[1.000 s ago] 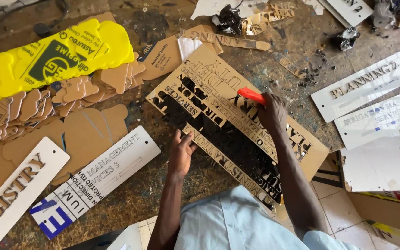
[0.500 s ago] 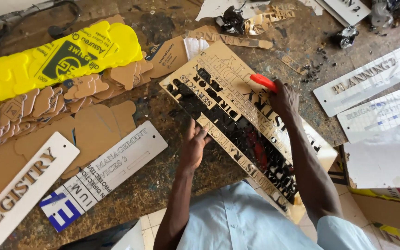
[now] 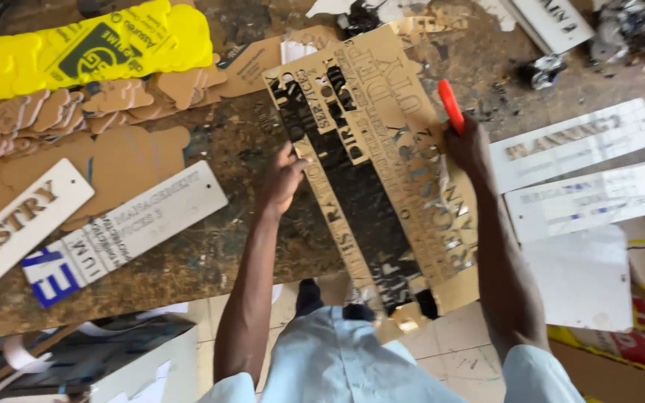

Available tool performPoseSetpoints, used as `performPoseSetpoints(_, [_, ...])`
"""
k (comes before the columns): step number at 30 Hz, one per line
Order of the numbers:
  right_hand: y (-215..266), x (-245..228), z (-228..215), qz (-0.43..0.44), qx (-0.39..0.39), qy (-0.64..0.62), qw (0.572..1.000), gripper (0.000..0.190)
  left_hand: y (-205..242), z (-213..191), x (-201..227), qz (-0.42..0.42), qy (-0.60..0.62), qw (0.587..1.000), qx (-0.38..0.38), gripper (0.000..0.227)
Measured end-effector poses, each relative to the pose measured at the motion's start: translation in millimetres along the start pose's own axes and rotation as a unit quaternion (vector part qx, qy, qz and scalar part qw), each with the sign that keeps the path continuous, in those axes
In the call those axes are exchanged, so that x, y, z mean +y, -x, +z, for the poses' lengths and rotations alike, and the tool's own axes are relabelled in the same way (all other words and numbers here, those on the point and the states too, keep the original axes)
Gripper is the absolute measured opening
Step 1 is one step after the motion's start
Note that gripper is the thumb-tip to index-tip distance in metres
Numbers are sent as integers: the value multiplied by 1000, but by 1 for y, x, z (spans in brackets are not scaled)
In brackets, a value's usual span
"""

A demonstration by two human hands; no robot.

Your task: Using a utility knife to cut out and remove excess vinyl from a sign stencil to reveal letters.

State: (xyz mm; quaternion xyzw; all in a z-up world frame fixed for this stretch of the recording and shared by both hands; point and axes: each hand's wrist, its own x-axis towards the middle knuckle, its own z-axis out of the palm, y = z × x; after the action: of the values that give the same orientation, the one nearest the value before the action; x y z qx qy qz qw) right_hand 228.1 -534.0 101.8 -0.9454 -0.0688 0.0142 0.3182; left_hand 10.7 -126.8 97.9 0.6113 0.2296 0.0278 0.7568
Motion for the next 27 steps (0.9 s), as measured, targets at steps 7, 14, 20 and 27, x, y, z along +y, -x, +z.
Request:
performPoseSetpoints(7, [60, -24, 2, 18, 6, -96, 995, 28, 16, 33, 47, 35, -111, 984, 132, 96])
performPoseSetpoints(14, [159, -93, -5, 57, -72, -404, 910, 35, 21, 28, 92, 97, -389, 908, 122, 88])
performPoseSetpoints(20, [220, -148, -1, 107, -87, -486, 863, 36, -42, -21, 81, 114, -463, 874, 97, 79])
performPoseSetpoints(27, [257, -153, 62, 140, -150, -606, 769, 35, -81, -35, 94, 267, -452, 840, 134, 24])
